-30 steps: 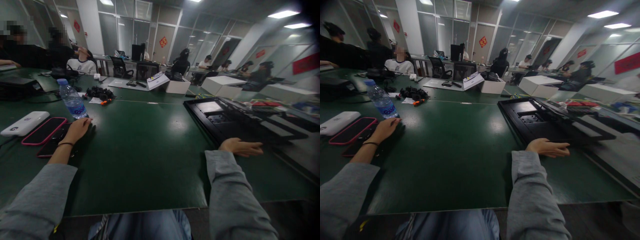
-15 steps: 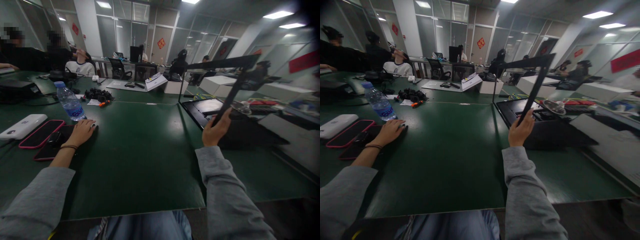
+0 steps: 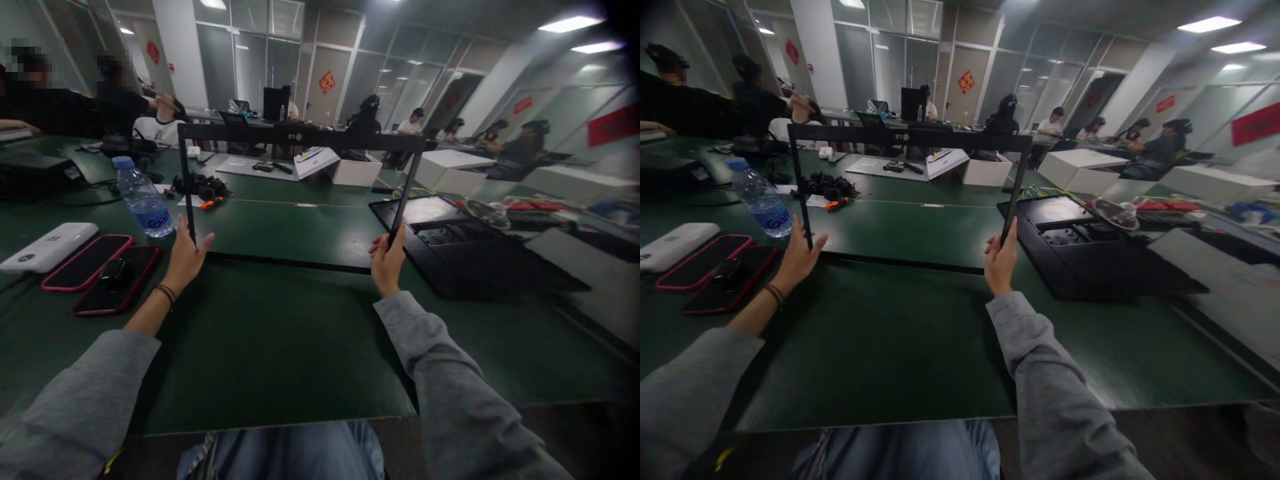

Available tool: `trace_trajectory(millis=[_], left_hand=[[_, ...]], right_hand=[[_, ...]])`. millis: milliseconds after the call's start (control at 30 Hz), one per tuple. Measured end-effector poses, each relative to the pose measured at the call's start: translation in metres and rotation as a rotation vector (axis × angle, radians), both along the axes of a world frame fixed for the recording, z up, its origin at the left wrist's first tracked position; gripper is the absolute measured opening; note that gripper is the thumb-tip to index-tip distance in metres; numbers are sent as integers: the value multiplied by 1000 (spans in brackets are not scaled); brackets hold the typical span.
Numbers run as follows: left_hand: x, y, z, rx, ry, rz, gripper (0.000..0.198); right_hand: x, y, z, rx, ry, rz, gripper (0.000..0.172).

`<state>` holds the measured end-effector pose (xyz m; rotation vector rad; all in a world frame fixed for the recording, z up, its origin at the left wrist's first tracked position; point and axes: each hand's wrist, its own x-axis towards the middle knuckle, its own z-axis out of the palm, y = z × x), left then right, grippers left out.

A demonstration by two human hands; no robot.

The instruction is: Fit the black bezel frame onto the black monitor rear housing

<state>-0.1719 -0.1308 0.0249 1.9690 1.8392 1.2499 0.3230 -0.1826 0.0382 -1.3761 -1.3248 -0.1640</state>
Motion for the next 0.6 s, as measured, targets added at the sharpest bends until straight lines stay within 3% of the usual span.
trace_trajectory(millis=[167, 300, 467, 600], left_hand=[[1, -6, 5, -95, 108, 54, 56], [-1, -2, -4, -95, 243, 47, 56], [-3, 7, -20, -214, 356, 30, 56], [-4, 6, -21, -256, 402, 32, 55]], right_hand=[[16, 8, -17, -94, -8, -54, 66], [26, 15, -25, -253, -121, -116, 56], [30, 20, -34, -573, -286, -179, 42], [32, 16, -37, -651, -326, -227, 36]])
